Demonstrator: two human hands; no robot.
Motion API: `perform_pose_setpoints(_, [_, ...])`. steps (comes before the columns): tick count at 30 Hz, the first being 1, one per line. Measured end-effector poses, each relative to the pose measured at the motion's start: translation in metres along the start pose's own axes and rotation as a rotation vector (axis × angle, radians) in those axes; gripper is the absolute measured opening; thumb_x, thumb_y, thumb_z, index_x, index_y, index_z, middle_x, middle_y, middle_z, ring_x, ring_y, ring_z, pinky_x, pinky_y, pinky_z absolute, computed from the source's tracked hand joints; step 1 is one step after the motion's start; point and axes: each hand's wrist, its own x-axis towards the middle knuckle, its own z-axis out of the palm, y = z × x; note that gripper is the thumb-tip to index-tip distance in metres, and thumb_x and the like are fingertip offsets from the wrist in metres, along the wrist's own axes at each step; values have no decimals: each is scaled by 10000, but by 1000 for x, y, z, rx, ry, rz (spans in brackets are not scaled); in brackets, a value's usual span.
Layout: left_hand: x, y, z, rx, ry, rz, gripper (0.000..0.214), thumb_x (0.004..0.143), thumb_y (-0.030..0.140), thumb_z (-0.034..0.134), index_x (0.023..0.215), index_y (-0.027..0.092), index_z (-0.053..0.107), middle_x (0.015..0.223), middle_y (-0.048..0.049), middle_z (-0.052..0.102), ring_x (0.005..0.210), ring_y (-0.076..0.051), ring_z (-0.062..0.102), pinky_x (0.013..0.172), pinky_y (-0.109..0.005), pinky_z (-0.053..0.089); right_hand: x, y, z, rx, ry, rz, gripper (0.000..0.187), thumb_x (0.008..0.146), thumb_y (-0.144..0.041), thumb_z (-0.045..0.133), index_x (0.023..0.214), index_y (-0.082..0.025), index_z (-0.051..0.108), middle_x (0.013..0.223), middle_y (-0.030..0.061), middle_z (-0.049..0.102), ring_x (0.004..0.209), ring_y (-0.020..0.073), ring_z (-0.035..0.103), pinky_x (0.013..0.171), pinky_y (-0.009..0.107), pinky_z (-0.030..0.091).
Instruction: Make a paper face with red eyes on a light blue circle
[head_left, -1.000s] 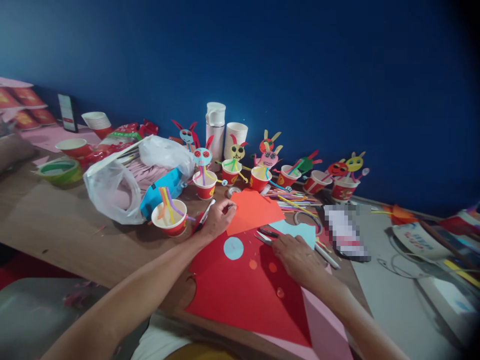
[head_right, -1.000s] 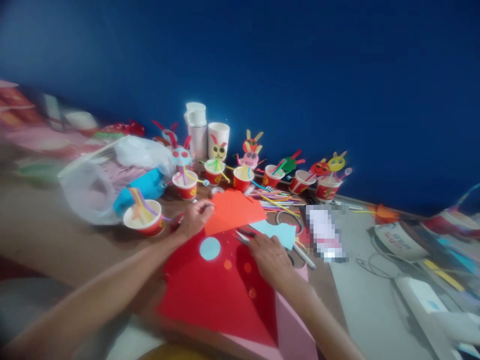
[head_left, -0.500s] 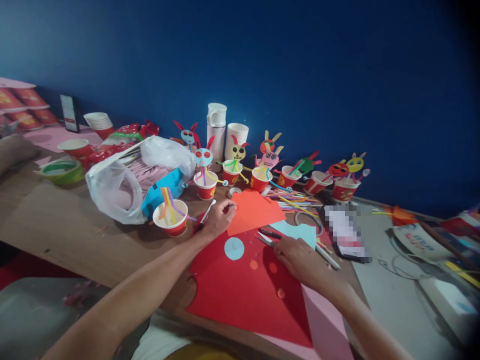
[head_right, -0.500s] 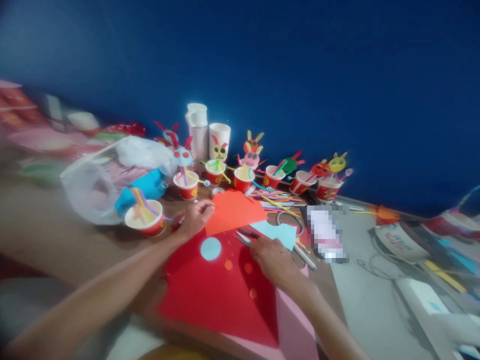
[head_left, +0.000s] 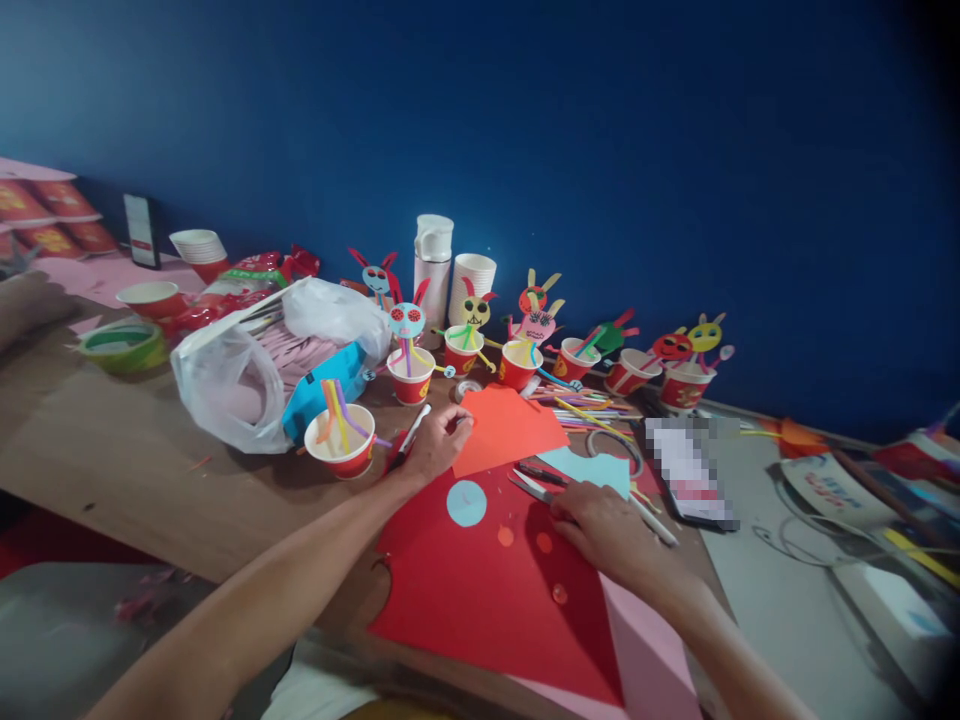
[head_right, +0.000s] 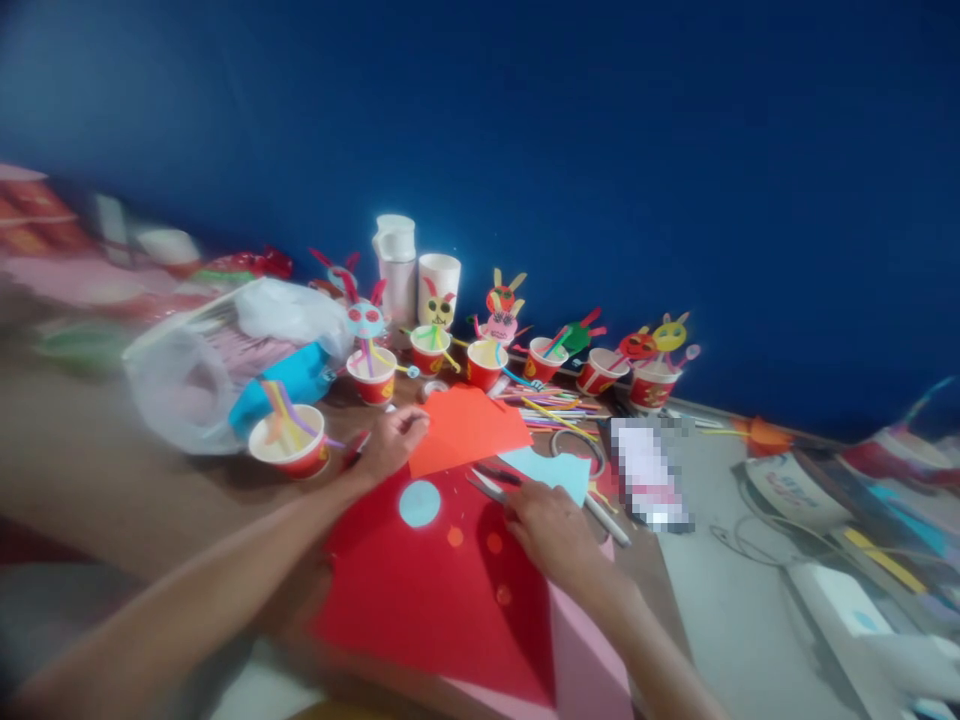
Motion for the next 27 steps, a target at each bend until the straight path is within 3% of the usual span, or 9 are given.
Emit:
perform_pose_setpoints(11, [-1, 2, -1, -1, -9, -10, 176, 767, 283, 478, 725, 147, 581, 586, 27, 515, 535, -97, 447, 513, -192, 349, 1, 4, 9, 120, 36, -42, 137, 750, -117, 424, 719, -205, 524, 821, 7, 598, 775, 167, 533, 654, 264, 314])
perform_pose_setpoints(18, [0, 4, -1, -5, -14, 3, 157, 760, 267, 478, 726, 148, 575, 636, 14, 545, 597, -110, 471, 567, -200, 369, 5, -7, -14, 118, 41, -41, 204, 818, -175, 384, 718, -216, 558, 710, 1, 618, 695, 173, 538, 602, 268, 307])
perform_pose_setpoints(22, [0, -3, 4, -6, -9, 8, 154, 760, 245, 459, 688, 154, 560, 621, 13, 536, 587, -111, 468, 572, -205, 373, 30, -17, -42, 231, 153, -100, 203, 840, -265, 411, 788, -210, 599, 757, 19, 655, 684, 161, 571, 610, 256, 352])
perform_pose_setpoints(27, [1, -11, 6, -11, -2, 25, 146, 754, 249, 471, 665, 158, 541, 611, 15, 518, 585, -111, 461, 558, -207, 364, 99, -51, -78, 361, 402, -232, 184, 813, -254, 451, 811, -214, 631, 806, 6, 674, 716, 143, 586, 640, 228, 391])
